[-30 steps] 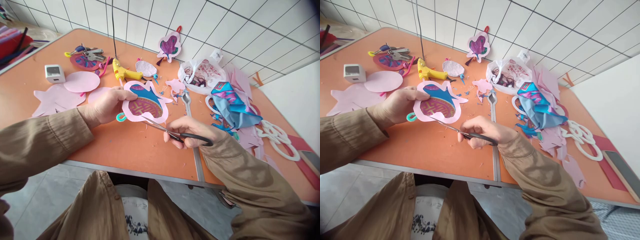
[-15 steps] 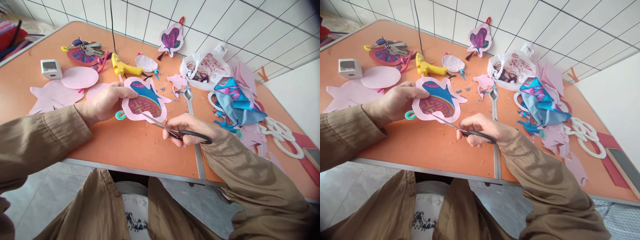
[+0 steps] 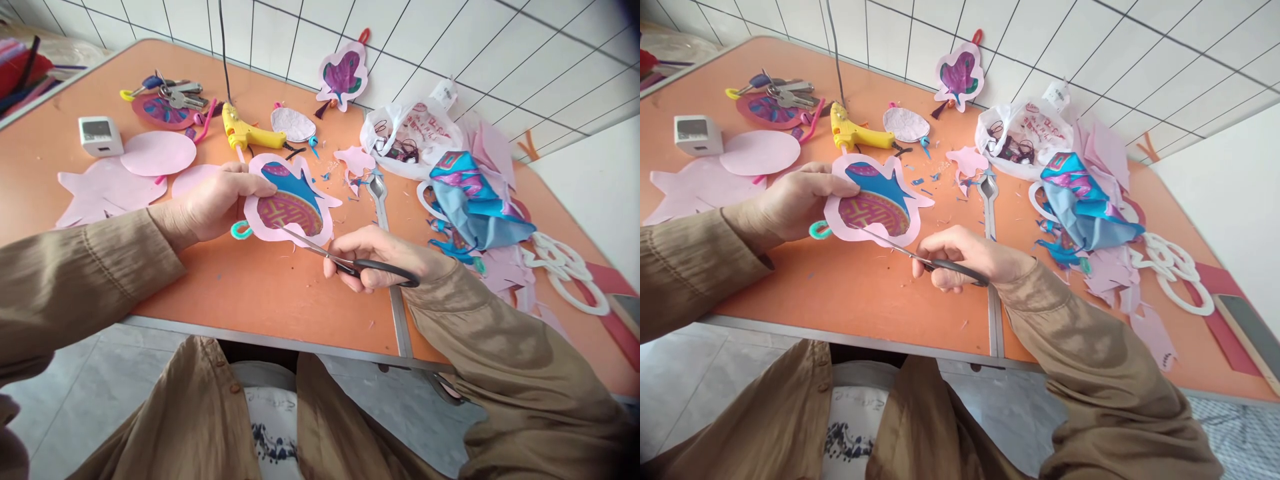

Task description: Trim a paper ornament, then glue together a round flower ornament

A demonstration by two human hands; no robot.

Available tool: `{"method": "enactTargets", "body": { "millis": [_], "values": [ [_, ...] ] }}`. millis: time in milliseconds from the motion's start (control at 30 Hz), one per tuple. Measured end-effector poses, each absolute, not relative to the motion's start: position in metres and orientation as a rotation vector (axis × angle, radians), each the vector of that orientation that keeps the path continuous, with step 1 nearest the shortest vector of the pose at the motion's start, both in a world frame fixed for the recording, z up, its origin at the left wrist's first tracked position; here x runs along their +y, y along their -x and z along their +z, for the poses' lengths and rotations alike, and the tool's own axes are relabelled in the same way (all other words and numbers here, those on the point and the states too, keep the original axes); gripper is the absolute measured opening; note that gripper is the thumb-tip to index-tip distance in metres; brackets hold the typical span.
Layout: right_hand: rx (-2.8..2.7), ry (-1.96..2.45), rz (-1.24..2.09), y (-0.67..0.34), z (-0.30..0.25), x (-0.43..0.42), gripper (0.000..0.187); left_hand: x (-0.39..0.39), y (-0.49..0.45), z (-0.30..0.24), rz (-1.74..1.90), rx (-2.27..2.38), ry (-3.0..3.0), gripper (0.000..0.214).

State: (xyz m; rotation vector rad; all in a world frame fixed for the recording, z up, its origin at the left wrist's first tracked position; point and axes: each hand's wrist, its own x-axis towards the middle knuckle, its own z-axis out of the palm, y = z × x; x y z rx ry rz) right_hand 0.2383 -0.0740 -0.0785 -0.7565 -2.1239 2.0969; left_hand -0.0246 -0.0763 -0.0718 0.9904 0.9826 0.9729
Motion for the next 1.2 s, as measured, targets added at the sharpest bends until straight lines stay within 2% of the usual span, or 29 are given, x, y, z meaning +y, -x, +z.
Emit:
{"method": "enactTargets", "body": {
  "millis": [200, 400, 600, 900, 1200],
  "values": [
    [-2.139, 0.882, 2.090, -0.236, -0.068, -0.079, 0.065, -0.078, 0.022, -0.070, 0.967, 1.021, -0.998, 0.013],
    [-2.136, 0.843, 2.101, -0.235, -0.069, -0.078, 0.063, -0.074, 0.026, -0.074, 0.934, 0.978, -0.980, 0.007],
    [-2.133, 0.748, 2.106, -0.237, -0.076, -0.075, 0.061, -0.072, 0.029, -0.077, 0.915, 0.938, -0.991, 0.009],
    [-2.148, 0.919, 2.106, -0.234, -0.059, -0.082, 0.064, -0.071, 0.031, -0.077, 0.890, 0.981, -1.034, 0.008],
    [-2.148, 0.809, 2.096, -0.239, -0.079, -0.074, 0.061, -0.072, 0.029, -0.077, 0.894, 0.998, -1.007, 0.008]
  ]
}}
